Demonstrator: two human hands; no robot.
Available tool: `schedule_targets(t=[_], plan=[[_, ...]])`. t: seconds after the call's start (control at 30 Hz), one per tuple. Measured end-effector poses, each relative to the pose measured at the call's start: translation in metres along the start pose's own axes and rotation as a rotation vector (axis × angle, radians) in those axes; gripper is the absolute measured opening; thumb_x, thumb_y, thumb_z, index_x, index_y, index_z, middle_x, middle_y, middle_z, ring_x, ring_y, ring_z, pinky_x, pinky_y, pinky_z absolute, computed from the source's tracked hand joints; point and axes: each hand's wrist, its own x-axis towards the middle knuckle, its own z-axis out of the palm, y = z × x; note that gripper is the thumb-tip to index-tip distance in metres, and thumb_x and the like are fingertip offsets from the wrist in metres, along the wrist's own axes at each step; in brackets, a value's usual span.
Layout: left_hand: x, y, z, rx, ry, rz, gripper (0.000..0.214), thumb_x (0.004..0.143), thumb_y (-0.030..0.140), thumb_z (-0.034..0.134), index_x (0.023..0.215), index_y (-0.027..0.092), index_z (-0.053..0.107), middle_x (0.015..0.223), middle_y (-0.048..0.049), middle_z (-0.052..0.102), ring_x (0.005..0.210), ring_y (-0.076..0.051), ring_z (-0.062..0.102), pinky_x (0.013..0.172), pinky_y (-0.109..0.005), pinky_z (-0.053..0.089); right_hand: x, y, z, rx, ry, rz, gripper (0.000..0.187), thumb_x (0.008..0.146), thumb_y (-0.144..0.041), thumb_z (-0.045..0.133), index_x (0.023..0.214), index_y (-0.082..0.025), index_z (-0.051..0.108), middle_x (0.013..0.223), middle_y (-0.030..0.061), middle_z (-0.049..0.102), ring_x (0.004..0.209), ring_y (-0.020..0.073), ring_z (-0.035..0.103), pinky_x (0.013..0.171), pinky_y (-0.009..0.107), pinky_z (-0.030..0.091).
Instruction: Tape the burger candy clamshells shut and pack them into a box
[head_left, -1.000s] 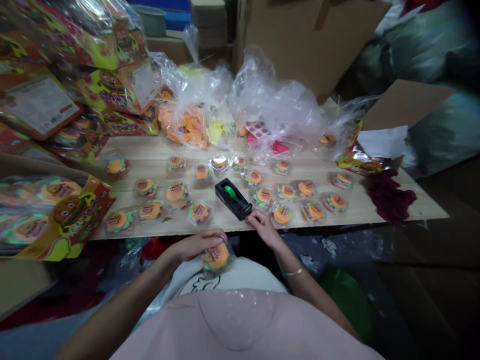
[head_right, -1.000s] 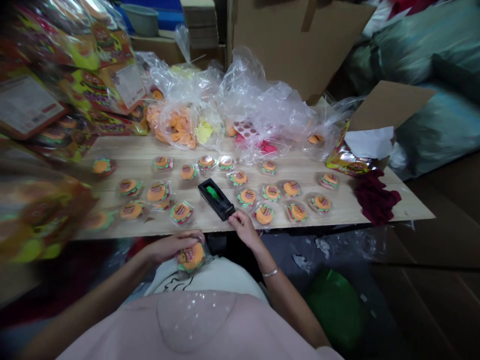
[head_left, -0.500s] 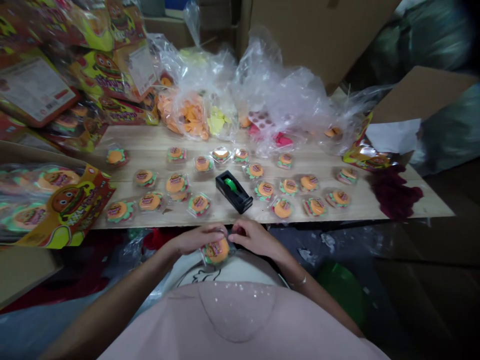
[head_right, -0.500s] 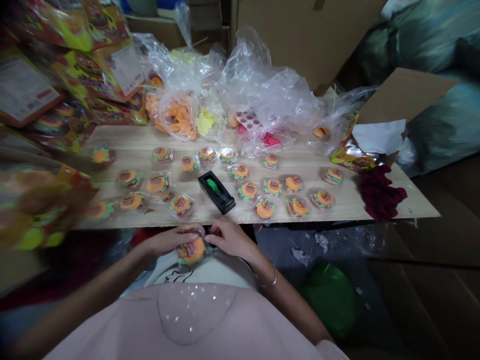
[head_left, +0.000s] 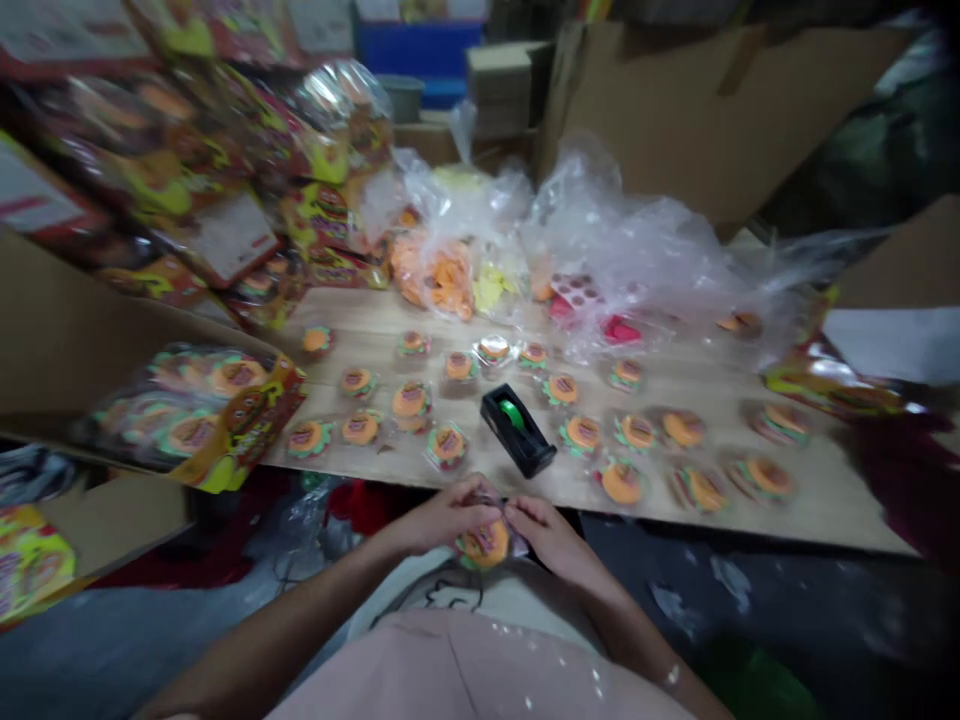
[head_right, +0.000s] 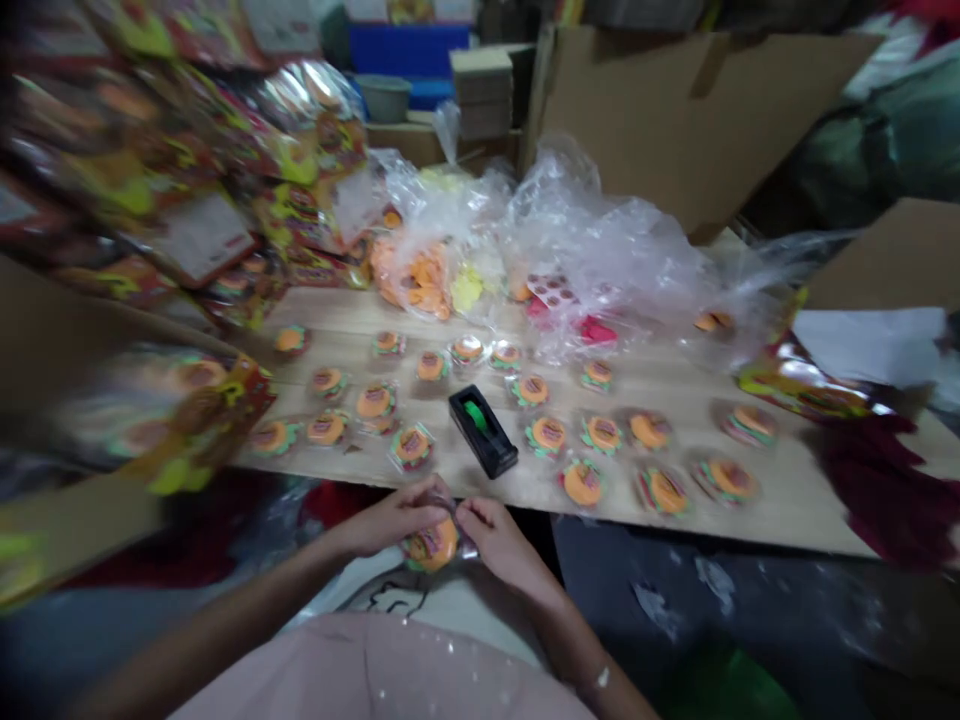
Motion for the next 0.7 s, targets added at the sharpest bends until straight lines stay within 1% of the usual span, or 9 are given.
schedule_targets(t=[0.07, 0.17, 0.23, 0.4, 0.43, 0.5, 0.57, 0.6, 0.7], plan=[[0.004, -0.003, 0.003, -0.090, 0.128, 0.064, 0.032, 0.070, 0.043, 0.069, 0.081, 0.018, 0.053, 0.069, 0.0032, 0.053, 0.062, -0.011, 0.050, 0.059, -0.021, 0.038, 0.007, -0.002, -0.002, 0.010, 0.043, -0.019, 0.037, 0.079, -0.054, 0.055, 0.069, -0.019, 0.050, 0.060, -0.0037, 0.044, 0.055, 0.0117, 0.040, 0.052, 0.023, 0.033], [0.007, 0.000, 0.002, -0.184, 0.285, 0.132, 0.033, 0.073, 0.048, 0.065, 0.080, 0.016, 0.057, 0.069, 0.0019, 0.053, 0.062, -0.011, 0.048, 0.059, -0.022, 0.036, 0.014, -0.008, 0.000, -0.037, 0.123, -0.069, 0.039, 0.079, -0.058, 0.052, 0.069, -0.021, 0.046, 0.062, -0.0034, 0.041, 0.057, 0.0131, 0.038, 0.052, 0.024, 0.033], [0.004, 0.002, 0.001, -0.228, 0.309, 0.123, 0.034, 0.072, 0.048, 0.065, 0.081, 0.015, 0.062, 0.071, 0.0003, 0.056, 0.062, -0.011, 0.048, 0.058, -0.023, 0.036, 0.013, -0.012, 0.004, -0.096, 0.135, -0.108, 0.040, 0.081, -0.059, 0.050, 0.069, -0.021, 0.046, 0.063, -0.0030, 0.040, 0.057, 0.0136, 0.037, 0.052, 0.025, 0.033], [-0.008, -0.003, 0.002, -0.244, 0.324, 0.061, 0.034, 0.063, 0.045, 0.074, 0.065, 0.013, 0.064, 0.060, 0.0002, 0.054, 0.056, -0.011, 0.045, 0.055, -0.023, 0.033, 0.009, -0.013, 0.017, -0.113, 0.019, -0.114, 0.037, 0.082, -0.056, 0.051, 0.070, -0.021, 0.047, 0.066, -0.0017, 0.042, 0.061, 0.0145, 0.039, 0.055, 0.025, 0.035], [-0.010, -0.006, 0.003, -0.279, 0.345, 0.067, 0.033, 0.063, 0.045, 0.075, 0.068, 0.013, 0.065, 0.062, -0.0002, 0.056, 0.057, -0.011, 0.047, 0.056, -0.023, 0.034, 0.010, -0.012, 0.017, -0.101, 0.032, -0.117, 0.037, 0.081, -0.056, 0.051, 0.069, -0.021, 0.046, 0.065, -0.0019, 0.041, 0.060, 0.0143, 0.039, 0.054, 0.025, 0.035], [-0.013, -0.011, 0.007, -0.393, 0.397, 0.108, 0.036, 0.065, 0.045, 0.074, 0.084, 0.016, 0.066, 0.074, -0.0025, 0.062, 0.065, -0.013, 0.053, 0.061, -0.023, 0.038, 0.014, -0.009, 0.017, -0.046, 0.132, -0.126, 0.037, 0.082, -0.056, 0.051, 0.068, -0.022, 0.045, 0.063, -0.0029, 0.038, 0.057, 0.0135, 0.037, 0.052, 0.024, 0.033], [-0.016, -0.017, 0.008, -0.493, 0.422, 0.158, 0.047, 0.066, 0.044, 0.074, 0.104, 0.019, 0.061, 0.092, -0.0055, 0.064, 0.076, -0.016, 0.058, 0.067, -0.024, 0.042, 0.016, -0.004, 0.016, 0.050, 0.275, -0.142, 0.036, 0.083, -0.055, 0.050, 0.070, -0.022, 0.044, 0.062, -0.0036, 0.038, 0.055, 0.0130, 0.036, 0.051, 0.024, 0.033], [-0.018, -0.020, 0.007, -0.515, 0.417, 0.163, 0.054, 0.068, 0.044, 0.073, 0.113, 0.021, 0.057, 0.099, -0.0066, 0.063, 0.079, -0.016, 0.058, 0.067, -0.024, 0.043, 0.017, -0.002, 0.015, 0.092, 0.307, -0.150, 0.035, 0.083, -0.055, 0.050, 0.071, -0.022, 0.044, 0.062, -0.0036, 0.039, 0.056, 0.0131, 0.038, 0.052, 0.024, 0.034], [-0.024, -0.019, -0.004, -0.437, 0.378, 0.106, 0.061, 0.073, 0.042, 0.068, 0.128, 0.023, 0.048, 0.100, -0.0067, 0.063, 0.072, -0.014, 0.058, 0.059, -0.021, 0.042, 0.015, -0.001, 0.014, 0.135, 0.195, -0.138, 0.033, 0.081, -0.053, 0.055, 0.075, -0.022, 0.047, 0.067, -0.0022, 0.047, 0.060, 0.0136, 0.046, 0.059, 0.026, 0.040]])
